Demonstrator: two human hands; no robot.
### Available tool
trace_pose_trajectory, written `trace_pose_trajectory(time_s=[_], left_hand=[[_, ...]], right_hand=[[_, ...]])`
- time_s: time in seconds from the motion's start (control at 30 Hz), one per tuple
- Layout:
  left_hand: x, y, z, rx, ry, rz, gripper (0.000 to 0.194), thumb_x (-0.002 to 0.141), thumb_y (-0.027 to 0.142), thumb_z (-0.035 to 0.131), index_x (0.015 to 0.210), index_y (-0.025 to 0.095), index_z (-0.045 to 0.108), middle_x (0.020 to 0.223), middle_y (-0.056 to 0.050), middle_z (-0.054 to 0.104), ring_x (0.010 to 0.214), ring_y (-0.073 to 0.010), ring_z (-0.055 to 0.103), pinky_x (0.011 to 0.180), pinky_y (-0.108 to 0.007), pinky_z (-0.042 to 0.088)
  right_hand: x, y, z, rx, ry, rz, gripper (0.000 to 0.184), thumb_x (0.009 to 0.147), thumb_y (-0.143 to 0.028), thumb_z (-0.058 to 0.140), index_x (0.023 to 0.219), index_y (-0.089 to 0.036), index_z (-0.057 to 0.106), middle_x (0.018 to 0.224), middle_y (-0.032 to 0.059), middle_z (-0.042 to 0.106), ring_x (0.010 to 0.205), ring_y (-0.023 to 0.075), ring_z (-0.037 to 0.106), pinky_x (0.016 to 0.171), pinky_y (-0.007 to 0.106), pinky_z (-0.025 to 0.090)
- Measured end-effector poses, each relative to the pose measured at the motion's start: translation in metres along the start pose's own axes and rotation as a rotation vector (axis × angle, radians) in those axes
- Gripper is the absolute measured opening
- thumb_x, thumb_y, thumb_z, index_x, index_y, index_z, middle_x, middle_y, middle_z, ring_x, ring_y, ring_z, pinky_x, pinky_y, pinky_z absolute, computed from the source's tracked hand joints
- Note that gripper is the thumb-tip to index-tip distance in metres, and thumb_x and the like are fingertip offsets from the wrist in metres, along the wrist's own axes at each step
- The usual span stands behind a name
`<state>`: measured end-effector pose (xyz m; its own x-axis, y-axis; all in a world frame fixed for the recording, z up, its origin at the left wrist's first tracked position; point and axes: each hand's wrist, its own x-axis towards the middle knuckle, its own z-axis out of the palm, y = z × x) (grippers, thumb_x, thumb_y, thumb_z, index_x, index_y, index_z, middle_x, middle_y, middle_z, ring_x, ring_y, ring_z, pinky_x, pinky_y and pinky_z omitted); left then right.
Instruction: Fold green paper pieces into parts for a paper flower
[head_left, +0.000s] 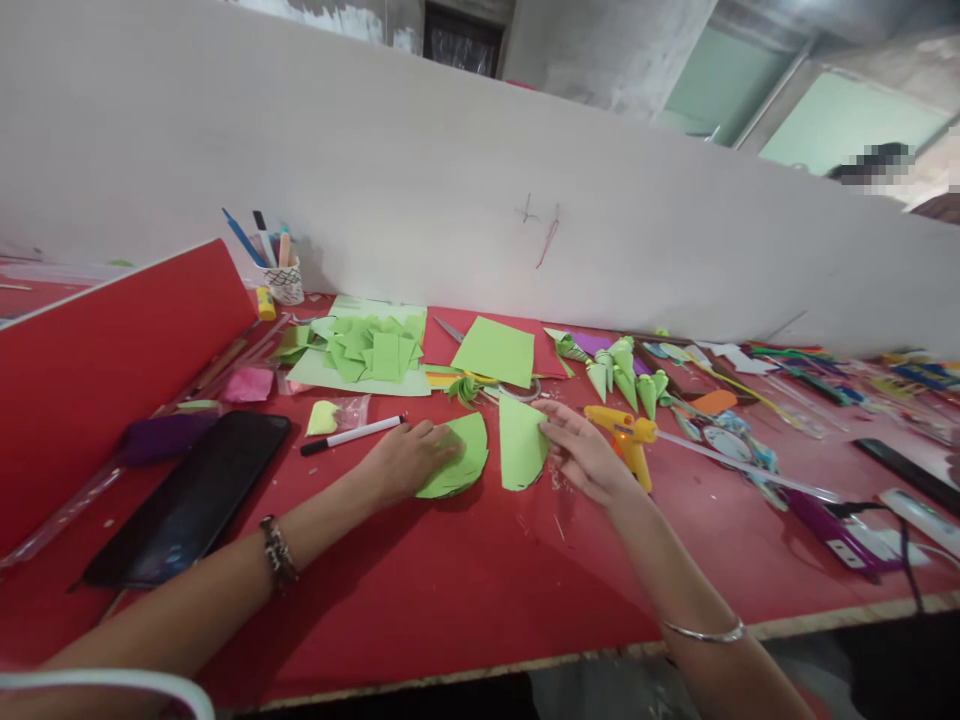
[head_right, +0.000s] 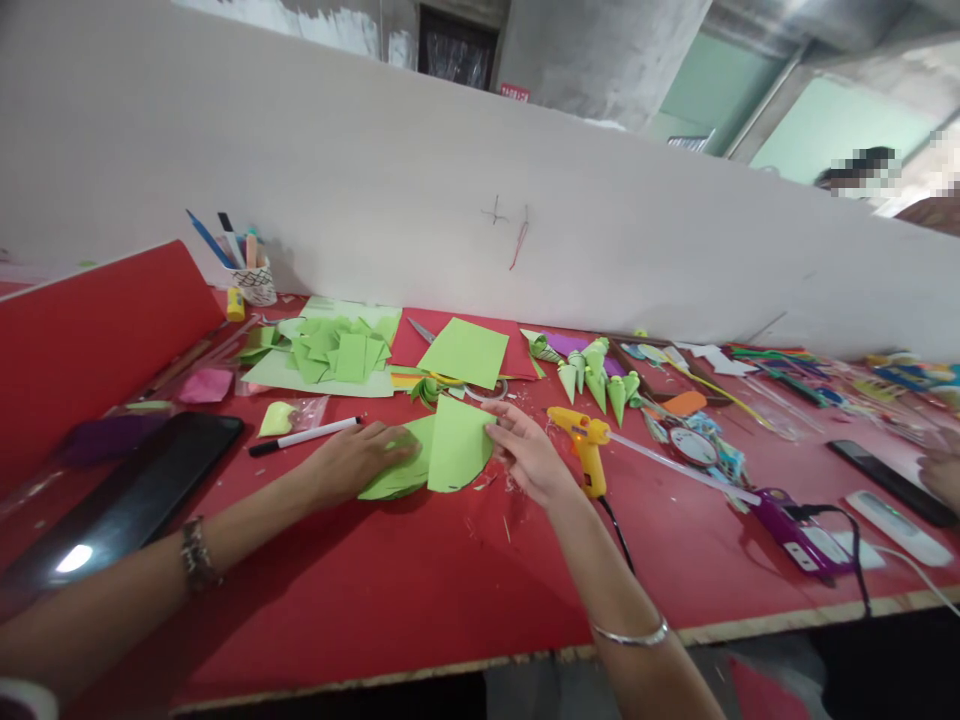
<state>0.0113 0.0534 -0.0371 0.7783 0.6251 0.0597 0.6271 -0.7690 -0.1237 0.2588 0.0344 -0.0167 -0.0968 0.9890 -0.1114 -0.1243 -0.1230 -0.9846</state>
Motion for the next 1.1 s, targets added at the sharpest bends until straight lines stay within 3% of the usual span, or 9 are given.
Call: trace_pose_trajectory(time_s=[0.13,0.27,0.33,0.43,0.53,0.63,0.8,0.97,1.1], left_hand=[[0.015,0.003,0.003,0.004,0.034,-0.058,0.037,0.083,0.011,0.039,0.117,0.023,0.046,0.109,-0.010,0.052,0.093,-0.0244,0.049,0.070,-0.034,0.040],[0.018,-0.005,0.006,-0.052,0.063,-0.110,0.043,0.082,0.013,0.042,0.124,0.025,0.038,0.117,-0.010,0.048,0.103,-0.0248,0.045,0.077,-0.034,0.039],[0.012,-0.012,0.006,-0.119,0.059,-0.067,0.050,0.080,0.022,0.048,0.127,0.026,0.033,0.124,-0.008,0.045,0.108,-0.0249,0.043,0.084,-0.035,0.036],[-0.004,-0.025,0.008,-0.242,-0.011,0.094,0.066,0.074,0.041,0.055,0.131,0.029,0.026,0.135,-0.005,0.034,0.118,-0.0247,0.035,0.096,-0.036,0.028],[-0.016,-0.032,0.011,-0.270,-0.080,0.094,0.068,0.075,0.051,0.050,0.133,0.030,0.022,0.141,-0.005,0.024,0.126,-0.0263,0.024,0.101,-0.042,0.018],[-0.016,-0.030,0.015,-0.253,-0.114,0.044,0.066,0.077,0.044,0.049,0.134,0.030,0.020,0.143,-0.005,0.019,0.129,-0.0265,0.016,0.102,-0.047,0.011],[0.005,-0.019,0.021,-0.238,-0.100,0.002,0.068,0.074,0.020,0.052,0.134,0.029,0.021,0.144,-0.005,0.016,0.129,-0.0257,0.014,0.102,-0.044,0.014],[0.020,-0.014,0.021,-0.213,0.015,-0.058,0.065,0.074,0.014,0.049,0.133,0.025,0.024,0.139,-0.008,0.026,0.126,-0.0264,0.021,0.100,-0.042,0.020],[0.020,-0.018,0.012,-0.153,0.137,-0.112,0.054,0.079,0.009,0.039,0.131,0.020,0.028,0.135,-0.012,0.030,0.124,-0.0269,0.025,0.098,-0.041,0.023]], right_hand=[[-0.009,-0.002,0.015,-0.073,-0.114,0.035,0.031,0.071,-0.030,0.061,0.099,-0.023,0.051,0.069,-0.0047,0.046,0.047,0.0038,0.033,0.041,0.016,0.024],[-0.021,0.003,0.032,-0.217,-0.317,0.059,0.027,0.075,-0.027,0.057,0.100,-0.022,0.049,0.072,-0.0026,0.050,0.058,0.0074,0.044,0.050,0.019,0.033],[-0.026,0.005,0.035,-0.283,-0.385,0.051,0.024,0.075,-0.026,0.055,0.099,-0.021,0.050,0.071,-0.0027,0.049,0.063,0.0088,0.046,0.056,0.020,0.036],[-0.030,0.008,0.033,-0.357,-0.406,0.051,0.021,0.076,-0.026,0.055,0.096,-0.020,0.053,0.072,-0.0021,0.048,0.066,0.0098,0.046,0.060,0.022,0.037],[-0.031,0.012,0.027,-0.378,-0.366,0.042,0.018,0.076,-0.026,0.055,0.093,-0.021,0.054,0.077,-0.0008,0.050,0.070,0.0105,0.047,0.063,0.022,0.038],[-0.030,0.015,0.025,-0.372,-0.364,0.046,0.018,0.076,-0.027,0.055,0.093,-0.020,0.054,0.078,-0.0002,0.051,0.072,0.0112,0.048,0.064,0.022,0.039],[-0.029,0.013,0.030,-0.383,-0.384,0.036,0.021,0.077,-0.027,0.054,0.097,-0.020,0.052,0.076,-0.0004,0.050,0.069,0.0111,0.048,0.062,0.022,0.040],[-0.024,0.014,0.038,-0.469,-0.391,-0.043,0.026,0.079,-0.023,0.049,0.105,-0.020,0.047,0.069,-0.0028,0.046,0.065,0.0106,0.045,0.060,0.022,0.036],[-0.019,0.022,0.043,-0.662,-0.378,-0.114,0.029,0.078,-0.018,0.046,0.107,-0.022,0.047,0.064,-0.0044,0.039,0.059,0.0103,0.039,0.056,0.022,0.033]])
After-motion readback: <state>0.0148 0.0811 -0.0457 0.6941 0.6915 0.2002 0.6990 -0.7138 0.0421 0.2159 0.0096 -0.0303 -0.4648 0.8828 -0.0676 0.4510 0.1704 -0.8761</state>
